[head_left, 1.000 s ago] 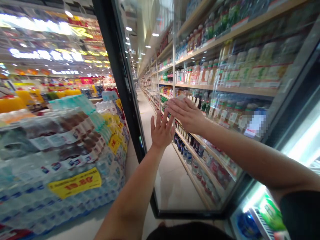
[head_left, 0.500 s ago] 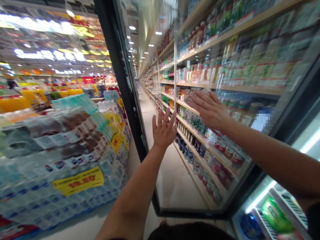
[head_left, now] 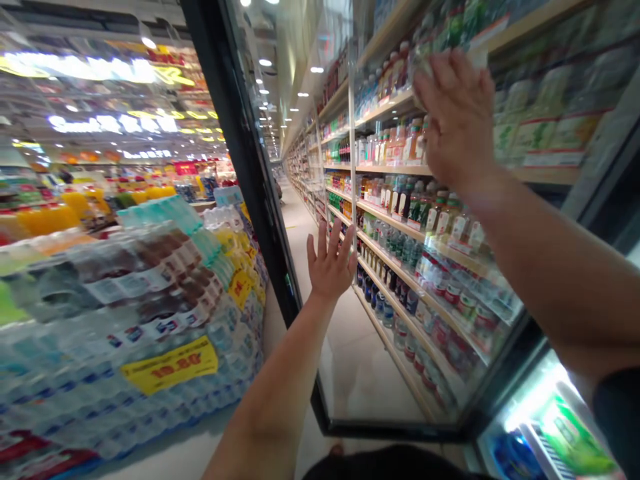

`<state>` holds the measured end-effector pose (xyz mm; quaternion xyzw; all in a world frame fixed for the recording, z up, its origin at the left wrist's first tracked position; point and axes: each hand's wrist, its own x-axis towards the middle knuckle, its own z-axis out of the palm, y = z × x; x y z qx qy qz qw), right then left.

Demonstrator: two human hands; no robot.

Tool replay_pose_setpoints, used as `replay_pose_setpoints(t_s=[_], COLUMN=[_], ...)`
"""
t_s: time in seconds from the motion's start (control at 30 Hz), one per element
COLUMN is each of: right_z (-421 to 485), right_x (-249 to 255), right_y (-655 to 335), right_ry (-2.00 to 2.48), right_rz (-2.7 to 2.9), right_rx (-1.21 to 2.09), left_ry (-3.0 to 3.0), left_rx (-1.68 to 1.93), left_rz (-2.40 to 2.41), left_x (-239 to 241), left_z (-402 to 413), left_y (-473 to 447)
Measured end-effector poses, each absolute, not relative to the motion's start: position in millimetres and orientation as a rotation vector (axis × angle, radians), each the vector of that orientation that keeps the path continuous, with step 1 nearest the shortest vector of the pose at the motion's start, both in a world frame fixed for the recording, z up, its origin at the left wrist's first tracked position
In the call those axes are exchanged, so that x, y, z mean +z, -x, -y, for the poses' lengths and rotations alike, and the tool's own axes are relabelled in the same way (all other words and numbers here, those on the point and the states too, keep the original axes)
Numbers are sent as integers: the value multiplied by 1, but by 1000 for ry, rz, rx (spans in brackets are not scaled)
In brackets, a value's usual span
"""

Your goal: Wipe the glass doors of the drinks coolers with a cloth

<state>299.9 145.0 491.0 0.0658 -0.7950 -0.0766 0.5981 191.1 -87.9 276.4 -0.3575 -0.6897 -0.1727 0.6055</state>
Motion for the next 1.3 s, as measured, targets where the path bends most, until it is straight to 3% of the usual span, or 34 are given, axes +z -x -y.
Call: replay_pose_setpoints(t_s=[0.1,0.33,0.5,0.6,0.73,0.8,0.97,1.07,1.13,1.23,1.3], right_z=[-144,-128,-190,-196,-175,-174,-199,-181,-151,-110,-100], right_x=[490,396,411,377,296,284,323,298,250,178,159], right_y=[-292,-293,-326,-332,-335,-339,-339,-328,-321,-312,-308], right_ry=[-155,-697,-162,25,-467,-643,-84,73,-13,-509,-830], right_rz=[1785,1966,1832,1772,1935,2002,1826,1751,1815,2075,2133], right_rx=[-188,-587,-313,-244,-547,-623,-280,-140,-133,-243,-297], left_ry=[828,824,840,851,866,882,881,866,874,887,887], left_rx=[-394,-362,-389,-413,-429,-450,-461,-437,-453,-460,-446], left_rz=[1591,1566,1595,1616,1635,1647,1631,1596,1602,1612,1603], left_x=[276,277,277,277,277,277,277,277,277,277,278], left_z=[88,89,89,89,89,89,88,87,87,88,89], left_y=[-191,-190,-191,-191,-190,-190,-191,-193,-194,-195,-194])
